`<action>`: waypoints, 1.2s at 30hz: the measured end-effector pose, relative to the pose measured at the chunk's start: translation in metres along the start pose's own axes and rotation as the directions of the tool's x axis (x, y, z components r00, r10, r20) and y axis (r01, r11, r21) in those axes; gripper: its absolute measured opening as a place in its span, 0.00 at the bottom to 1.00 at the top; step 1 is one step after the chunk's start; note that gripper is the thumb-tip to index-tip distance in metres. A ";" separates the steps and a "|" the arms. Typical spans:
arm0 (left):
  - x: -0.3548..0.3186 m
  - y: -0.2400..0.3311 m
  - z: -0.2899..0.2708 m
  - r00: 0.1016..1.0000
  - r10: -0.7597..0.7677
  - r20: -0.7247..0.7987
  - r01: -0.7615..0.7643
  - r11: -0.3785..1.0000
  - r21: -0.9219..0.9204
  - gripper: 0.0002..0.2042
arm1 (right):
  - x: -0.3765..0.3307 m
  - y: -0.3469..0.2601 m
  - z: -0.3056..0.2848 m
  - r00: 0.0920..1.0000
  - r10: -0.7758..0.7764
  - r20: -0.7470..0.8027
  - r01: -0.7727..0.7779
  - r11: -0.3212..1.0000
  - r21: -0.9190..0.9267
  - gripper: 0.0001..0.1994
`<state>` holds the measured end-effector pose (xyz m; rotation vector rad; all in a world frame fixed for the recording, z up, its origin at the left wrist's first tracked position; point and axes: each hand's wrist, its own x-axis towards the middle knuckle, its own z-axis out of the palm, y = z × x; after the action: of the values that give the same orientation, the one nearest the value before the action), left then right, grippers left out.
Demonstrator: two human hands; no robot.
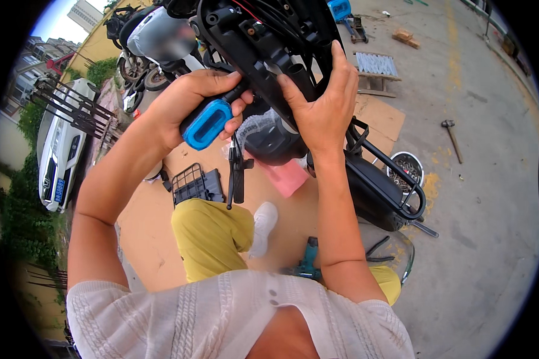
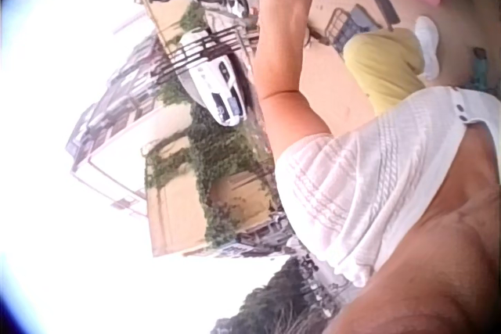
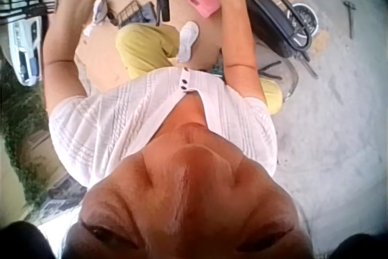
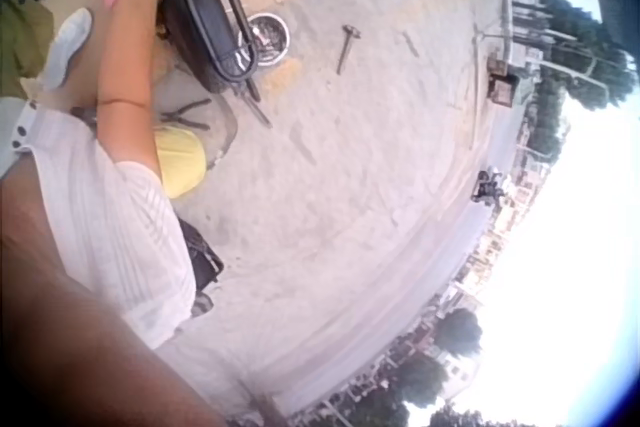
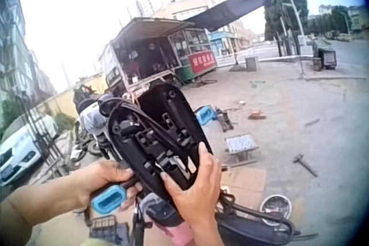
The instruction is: The person assembles an electric scooter by attaching a black plastic housing to the handlebar stem and connecting wires. They then install a digital display unit into a front basket, connect its wiring, and remove protective plastic film from the handlebars.
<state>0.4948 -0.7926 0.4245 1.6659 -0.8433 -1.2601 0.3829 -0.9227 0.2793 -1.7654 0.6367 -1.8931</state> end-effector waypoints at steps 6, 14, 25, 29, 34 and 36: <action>-0.003 -0.002 0.007 0.991 0.087 -0.098 -0.071 0.985 0.155 0.18 | -0.001 -0.004 -0.001 0.999 0.047 0.008 -0.047 0.999 -0.002 0.44; 0.002 -0.009 0.007 0.986 0.146 -0.080 -0.144 0.989 0.032 0.17 | -0.001 -0.005 -0.001 0.999 0.034 0.008 -0.034 0.999 -0.008 0.44; 0.006 -0.012 0.004 0.979 0.182 -0.087 -0.177 0.982 0.064 0.15 | -0.002 -0.005 0.001 1.000 0.012 -0.017 -0.012 1.000 -0.013 0.44; 0.006 -0.003 0.002 0.991 0.108 -0.084 -0.103 0.992 0.068 0.15 | -0.003 -0.004 0.001 1.000 0.015 -0.013 -0.015 1.000 -0.024 0.44; 0.009 -0.011 -0.012 0.980 0.118 0.163 -0.083 0.975 -0.206 0.17 | -0.002 -0.005 0.000 1.000 0.020 -0.009 -0.020 1.000 0.000 0.44; 0.007 -0.008 -0.007 0.996 0.065 0.068 -0.060 0.995 -0.074 0.17 | -0.003 -0.003 0.000 1.000 0.018 -0.004 -0.018 1.000 -0.001 0.44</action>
<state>0.5038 -0.7936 0.4153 1.5348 -0.8758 -1.2966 0.3830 -0.9187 0.2783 -1.7511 0.6531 -1.8853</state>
